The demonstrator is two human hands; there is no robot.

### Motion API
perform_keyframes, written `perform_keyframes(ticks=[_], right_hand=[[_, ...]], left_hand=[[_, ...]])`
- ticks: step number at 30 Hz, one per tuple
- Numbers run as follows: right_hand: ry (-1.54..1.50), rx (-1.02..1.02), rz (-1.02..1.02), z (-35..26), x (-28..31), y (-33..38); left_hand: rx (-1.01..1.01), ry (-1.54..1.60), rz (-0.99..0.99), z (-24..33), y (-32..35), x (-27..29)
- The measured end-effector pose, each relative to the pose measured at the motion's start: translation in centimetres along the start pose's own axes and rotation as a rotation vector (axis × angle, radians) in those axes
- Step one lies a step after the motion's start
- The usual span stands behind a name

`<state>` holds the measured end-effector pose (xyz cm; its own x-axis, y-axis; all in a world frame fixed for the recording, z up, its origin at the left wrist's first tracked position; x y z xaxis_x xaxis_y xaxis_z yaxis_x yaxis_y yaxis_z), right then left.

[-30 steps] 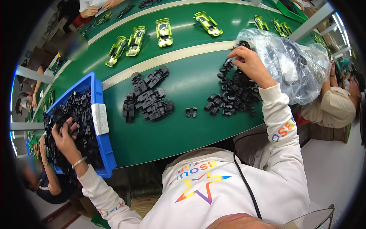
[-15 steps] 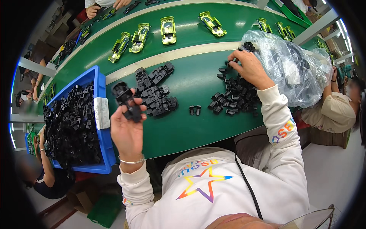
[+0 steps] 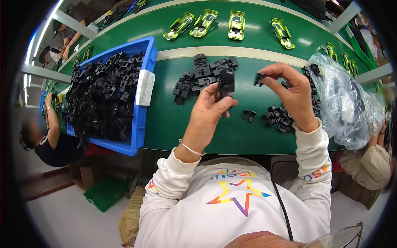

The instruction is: The person assembles toy cars by attaching small black components to chassis pieces by hand, then pressing the assembled chassis into car bodies.

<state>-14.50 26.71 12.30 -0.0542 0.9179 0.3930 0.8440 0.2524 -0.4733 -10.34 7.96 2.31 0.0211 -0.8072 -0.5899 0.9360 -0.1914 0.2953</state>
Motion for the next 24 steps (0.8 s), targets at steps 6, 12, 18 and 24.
perform_keyframes(ticks=[6,12,18,24], right_hand=[[0.225,0.379,-0.017,-5.5,-6.1,0.1],[0.412,0.6,-0.045,-6.7,-7.7,0.9],[0.477,0.64,-0.051,-7.1,-7.7,0.9],[0.467,0.585,-0.06,-5.9,-8.4,1.4]], left_hand=[[-0.112,-0.159,0.026,0.3,1.2,-0.1],[-0.231,-0.102,0.05,1.2,2.3,0.1],[-0.185,-0.083,0.047,0.6,2.6,-0.2],[-0.254,-0.178,0.083,0.0,2.1,0.5]])
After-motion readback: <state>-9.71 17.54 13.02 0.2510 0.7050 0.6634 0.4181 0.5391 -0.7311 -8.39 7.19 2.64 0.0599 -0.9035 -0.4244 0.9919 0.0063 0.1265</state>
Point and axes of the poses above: each hand's wrist, its own y-axis away from the middle knuckle, its own x-axis out of the back of the hand, z = x × y, the point moved 9 cm from there along -y, towards the middle knuckle, and after that the axes turned 4 degrees about x, right-handed, at the moved point
